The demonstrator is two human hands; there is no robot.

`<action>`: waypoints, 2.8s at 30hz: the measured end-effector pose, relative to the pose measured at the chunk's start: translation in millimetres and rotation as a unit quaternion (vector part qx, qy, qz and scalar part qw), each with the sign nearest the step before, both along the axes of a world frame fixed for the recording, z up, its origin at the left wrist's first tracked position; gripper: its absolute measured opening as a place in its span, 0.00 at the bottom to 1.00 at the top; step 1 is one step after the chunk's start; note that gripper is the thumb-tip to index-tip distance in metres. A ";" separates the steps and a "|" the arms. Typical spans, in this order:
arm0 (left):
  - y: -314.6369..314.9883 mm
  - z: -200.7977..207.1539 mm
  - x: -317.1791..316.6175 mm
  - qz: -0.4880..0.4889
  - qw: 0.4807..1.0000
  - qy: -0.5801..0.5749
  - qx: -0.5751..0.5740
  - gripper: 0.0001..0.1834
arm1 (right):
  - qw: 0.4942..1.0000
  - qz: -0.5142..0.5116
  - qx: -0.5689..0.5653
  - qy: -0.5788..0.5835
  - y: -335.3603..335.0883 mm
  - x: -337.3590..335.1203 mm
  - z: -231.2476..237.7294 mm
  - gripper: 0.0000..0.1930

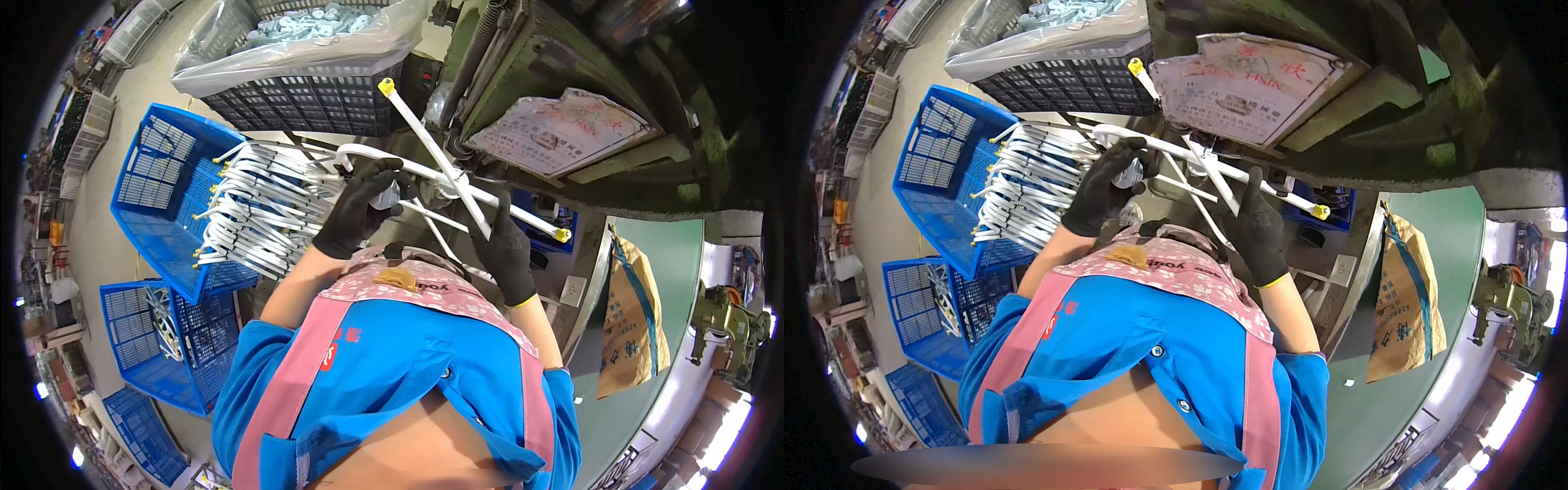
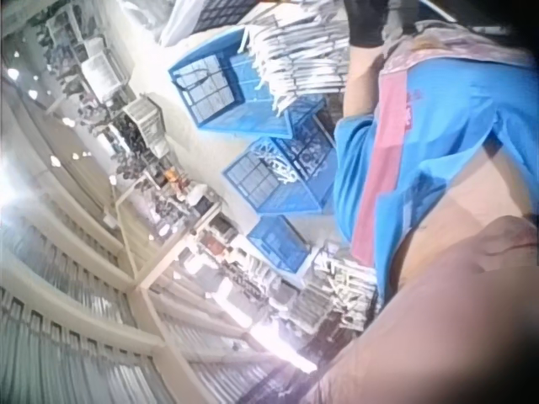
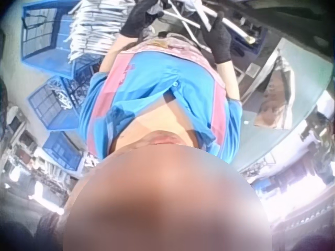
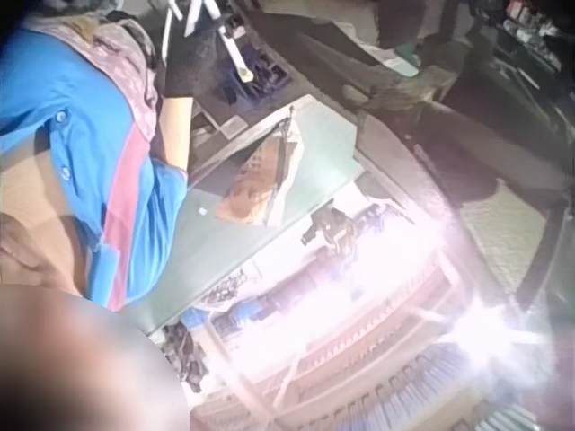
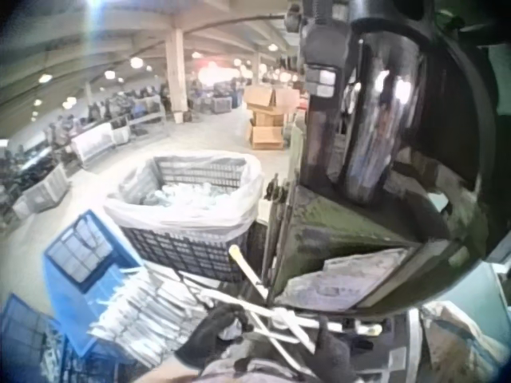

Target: The person assembles white plastic frames with yellow and orange connectors by hand. They pick frames from a blue crate, attach small white plastic pieces to the joints, and place the completed frames into a second blue crate. The process is repeated multiple times in a factory setting.

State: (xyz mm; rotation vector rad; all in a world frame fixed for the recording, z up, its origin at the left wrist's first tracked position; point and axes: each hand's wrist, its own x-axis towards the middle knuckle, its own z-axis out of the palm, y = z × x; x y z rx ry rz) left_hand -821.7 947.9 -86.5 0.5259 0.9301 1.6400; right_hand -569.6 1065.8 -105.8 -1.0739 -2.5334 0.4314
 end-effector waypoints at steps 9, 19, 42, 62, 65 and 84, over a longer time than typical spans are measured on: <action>7.2 -19.6 17.6 -0.050 0.956 -0.271 0.105 0.25 | 0.996 0.005 0.079 0.049 -4.3 -5.6 -0.8 0.42; 47.7 10.7 50.7 0.093 0.840 0.531 0.061 0.28 | 0.996 0.005 0.067 0.057 -1.6 -3.2 -9.9 0.48; 91.3 6.8 20.4 -0.116 0.571 0.808 0.091 0.38 | 0.989 -0.143 0.031 -0.034 -16.1 -16.7 14.0 0.36; 81.1 -18.9 -78.4 -0.032 0.458 0.876 0.146 0.16 | 0.959 -0.213 0.180 -0.056 21.4 -13.8 -4.0 0.07; 80.2 -16.0 -76.8 -0.052 0.453 0.880 0.130 0.15 | 0.966 -0.218 0.120 -0.069 20.5 -15.9 -0.5 0.13; 80.1 -3.4 -75.6 0.002 0.460 0.879 0.124 0.20 | 0.945 -0.234 0.147 -0.177 26.9 -3.7 23.9 0.13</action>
